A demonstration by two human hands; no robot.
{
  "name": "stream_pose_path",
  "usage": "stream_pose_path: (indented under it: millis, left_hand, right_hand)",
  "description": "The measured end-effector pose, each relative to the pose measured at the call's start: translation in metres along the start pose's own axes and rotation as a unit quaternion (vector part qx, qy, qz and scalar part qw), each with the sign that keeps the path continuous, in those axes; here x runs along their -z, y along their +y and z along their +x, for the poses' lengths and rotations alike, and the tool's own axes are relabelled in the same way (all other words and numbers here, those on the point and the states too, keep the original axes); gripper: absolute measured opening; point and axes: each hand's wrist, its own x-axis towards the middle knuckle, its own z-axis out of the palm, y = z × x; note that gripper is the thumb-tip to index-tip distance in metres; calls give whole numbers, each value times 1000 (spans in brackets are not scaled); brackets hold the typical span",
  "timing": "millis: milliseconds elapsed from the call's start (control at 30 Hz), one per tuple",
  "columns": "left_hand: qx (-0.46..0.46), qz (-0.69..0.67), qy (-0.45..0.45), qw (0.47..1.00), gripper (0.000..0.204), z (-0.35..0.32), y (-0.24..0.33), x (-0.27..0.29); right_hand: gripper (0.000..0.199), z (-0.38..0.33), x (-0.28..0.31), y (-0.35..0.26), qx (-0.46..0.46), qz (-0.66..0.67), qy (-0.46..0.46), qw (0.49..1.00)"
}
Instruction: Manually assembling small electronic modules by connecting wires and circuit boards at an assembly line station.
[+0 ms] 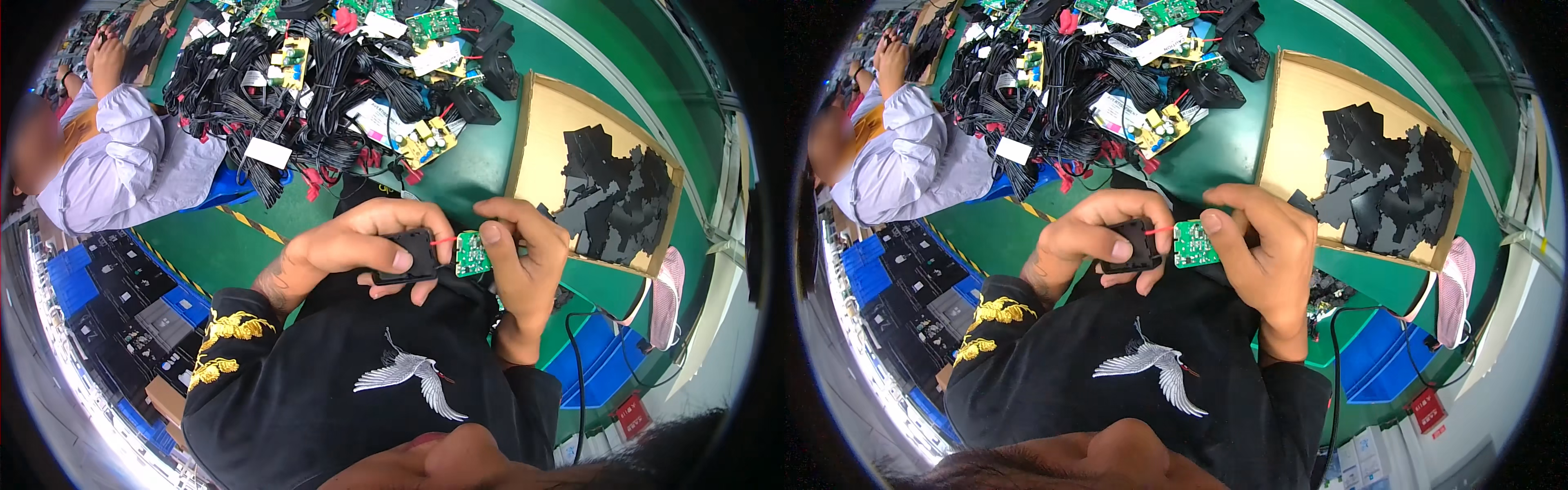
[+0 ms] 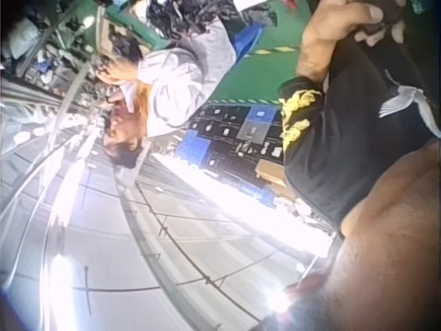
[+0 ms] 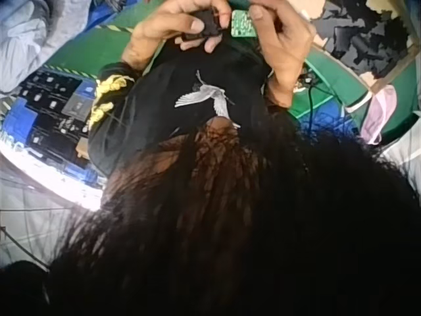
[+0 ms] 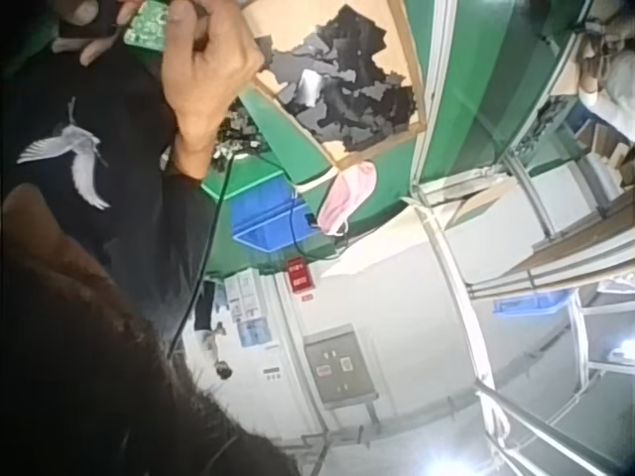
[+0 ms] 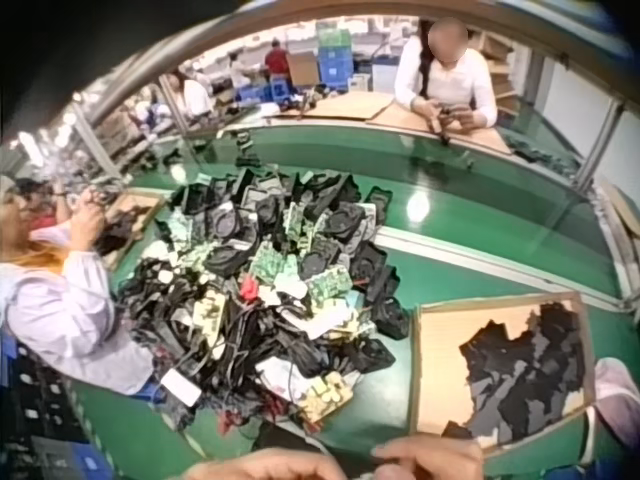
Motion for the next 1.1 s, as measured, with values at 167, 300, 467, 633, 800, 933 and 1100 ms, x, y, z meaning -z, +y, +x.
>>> stream_pose_path:
  millis: [167, 300, 467, 633, 800, 933, 1100]
  left_hand:
    - [-46, 8, 88, 995, 43, 3, -21, -9]
    - [-75, 56, 106, 990, 49, 7, -32, -11]
    - [-195, 331, 77, 920, 67, 14, -35, 8]
    - [-69, 253, 70, 963, 76, 5, -23, -4]
    - [-103, 288, 81, 948, 77, 8, -30, -2]
    - [-102, 325, 82, 937, 76, 10, -30, -1]
    - [-96, 330, 75, 936, 75, 10, -28, 2]
  right_hand:
    - [23, -10, -20, 22, 274, -68, 242, 928]
    - [29, -16, -25, 8, 263, -146, 140, 943]
    - [32, -18, -26, 7, 251, -170, 122, 945]
    - [31, -18, -31, 2, 202, -116, 129, 964]
    - [33, -25, -30, 6, 231, -136, 144, 953]
    - [23, -15, -33, 9, 280, -63, 129, 949]
    - [19, -19, -32, 4, 211, 5, 110, 971]
